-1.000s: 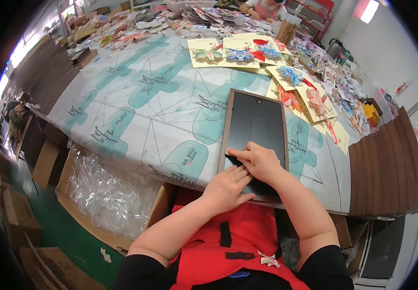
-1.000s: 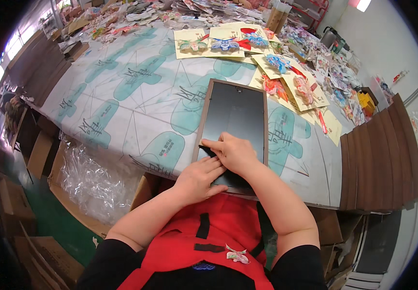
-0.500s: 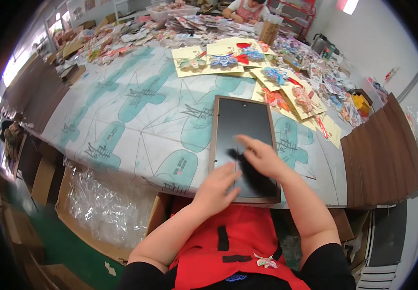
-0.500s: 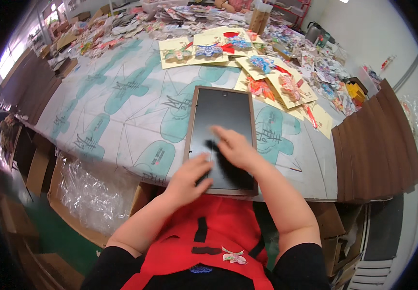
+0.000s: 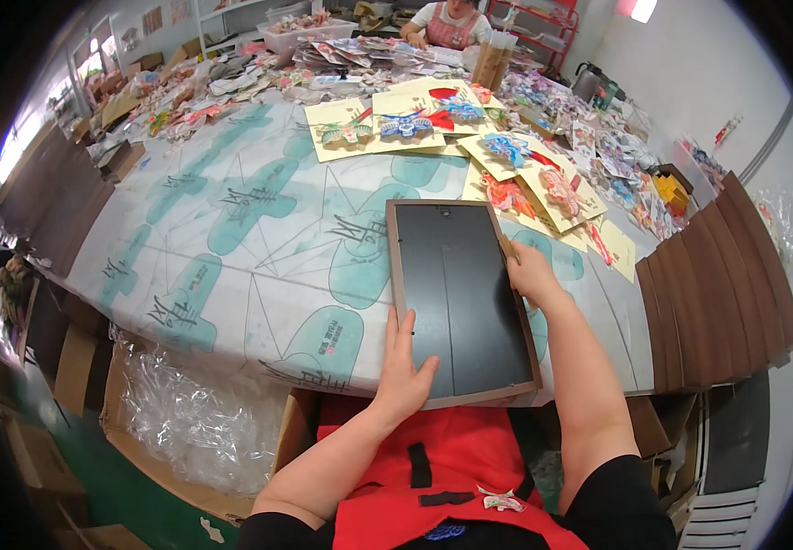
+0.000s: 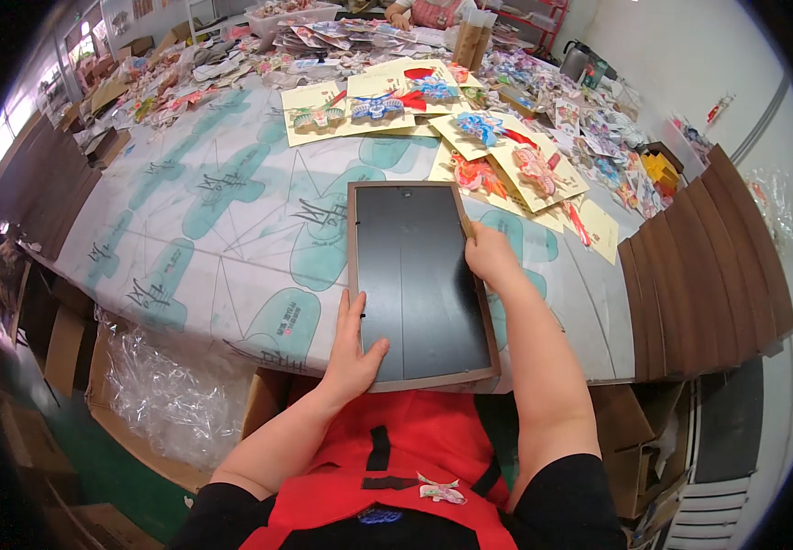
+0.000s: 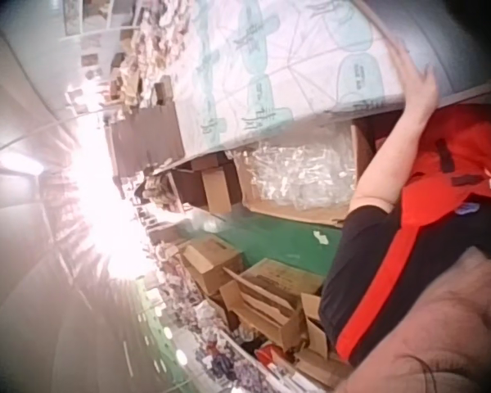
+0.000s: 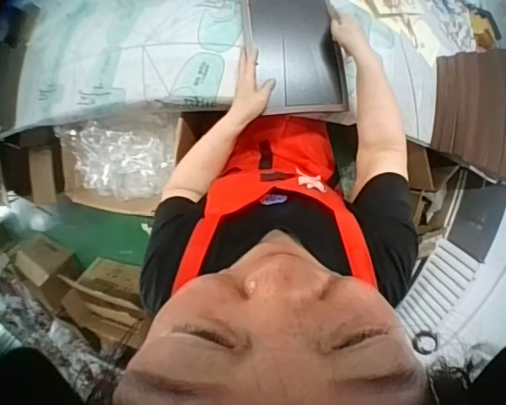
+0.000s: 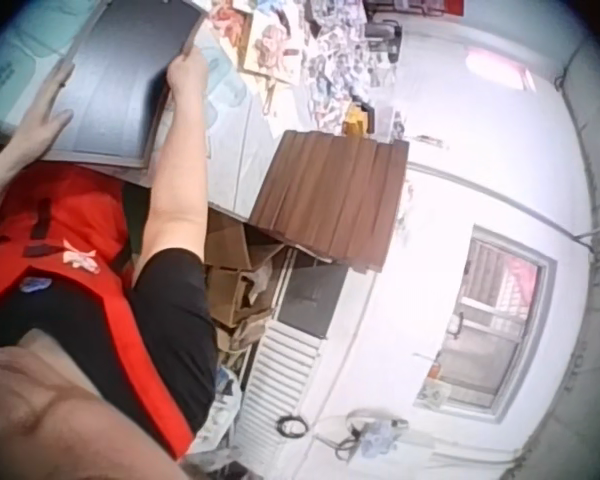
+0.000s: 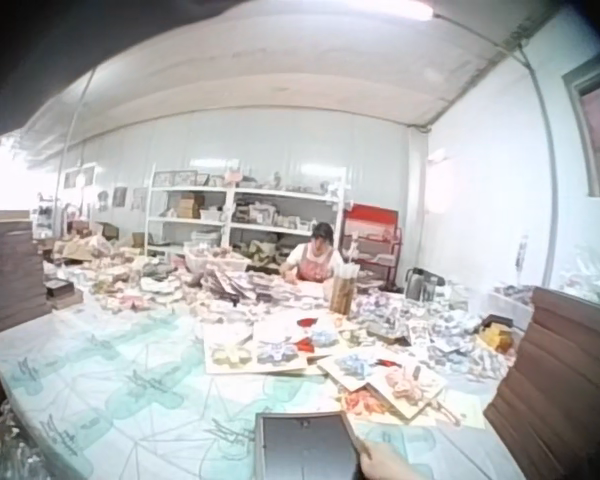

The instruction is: The person assembles decorative frames by placing a backing board and a paper insert into a wooden frame, then closing the frame. The person repeats this process for multiple frames, handling the components one at a time and stacking the finished frames on the table.

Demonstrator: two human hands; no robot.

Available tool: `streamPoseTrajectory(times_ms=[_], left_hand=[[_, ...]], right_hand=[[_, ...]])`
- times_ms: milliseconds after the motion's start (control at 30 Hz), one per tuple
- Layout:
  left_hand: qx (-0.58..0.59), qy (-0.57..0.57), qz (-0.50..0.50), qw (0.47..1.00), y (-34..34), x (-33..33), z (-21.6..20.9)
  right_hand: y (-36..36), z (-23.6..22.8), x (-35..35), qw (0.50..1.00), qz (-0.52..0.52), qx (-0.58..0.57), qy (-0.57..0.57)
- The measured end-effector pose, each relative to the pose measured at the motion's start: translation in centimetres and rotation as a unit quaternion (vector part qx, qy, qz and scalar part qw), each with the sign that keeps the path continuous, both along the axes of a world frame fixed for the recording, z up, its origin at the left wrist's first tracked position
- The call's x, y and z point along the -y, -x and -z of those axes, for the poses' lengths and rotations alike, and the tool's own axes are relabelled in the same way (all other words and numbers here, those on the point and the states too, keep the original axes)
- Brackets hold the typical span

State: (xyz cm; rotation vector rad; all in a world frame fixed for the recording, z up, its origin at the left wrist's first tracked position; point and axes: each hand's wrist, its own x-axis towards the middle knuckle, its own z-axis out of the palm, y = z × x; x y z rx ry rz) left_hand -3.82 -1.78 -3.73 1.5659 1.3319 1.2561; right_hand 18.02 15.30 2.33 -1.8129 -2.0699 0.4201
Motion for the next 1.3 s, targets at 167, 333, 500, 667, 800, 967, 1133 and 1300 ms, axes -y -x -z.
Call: streamPoseTrajectory(times_ms=[167,333,500,667,800,967,1133,1300], left_hand=[[-0.016,-0.003,-0.005,1.000,0.1,0.3,-0.6],[-0.044,-0.020,-0.012,0.999,0.2,0.1,-1.0],[-0.025,-0.020,-0.006,0.999,0.2,0.0,-0.7],[-0.020,-0.033,-0.021,0.999,0.2,-0.3,0.6],[0.020,-0.034,-0.028,0.999,0.1,-0.2,1.1],[0.038,-0.022,-0.023,0.999,-0.1,-0.2,0.5],[0.022,-0.019,-0.025,0.999,0.1,-0.3,0.6],[0.006,-0.043,-0.029,0.999,0.1,-0.1,0.8]], right_hand=[[2.7,-1.1,1.0,0.982,0.008,0.186,-0.033],[6.3,-1.1,1.4,0.933,0.000,0.360,0.016],[5.5,-1.8,1.7,0.956,-0.001,0.294,0.003],[0.6,1.3,4.6,0.990,-0.004,-0.141,-0.016],[-1.7,-2.3,11.5,0.958,0.052,-0.241,0.143],[-1.9,-2.6,14.7,0.975,0.053,-0.177,0.124],[-1.7,-1.3,13.5,0.989,0.038,-0.127,0.066],[-1.0,-0.1,12.8,0.997,0.017,0.067,-0.031]])
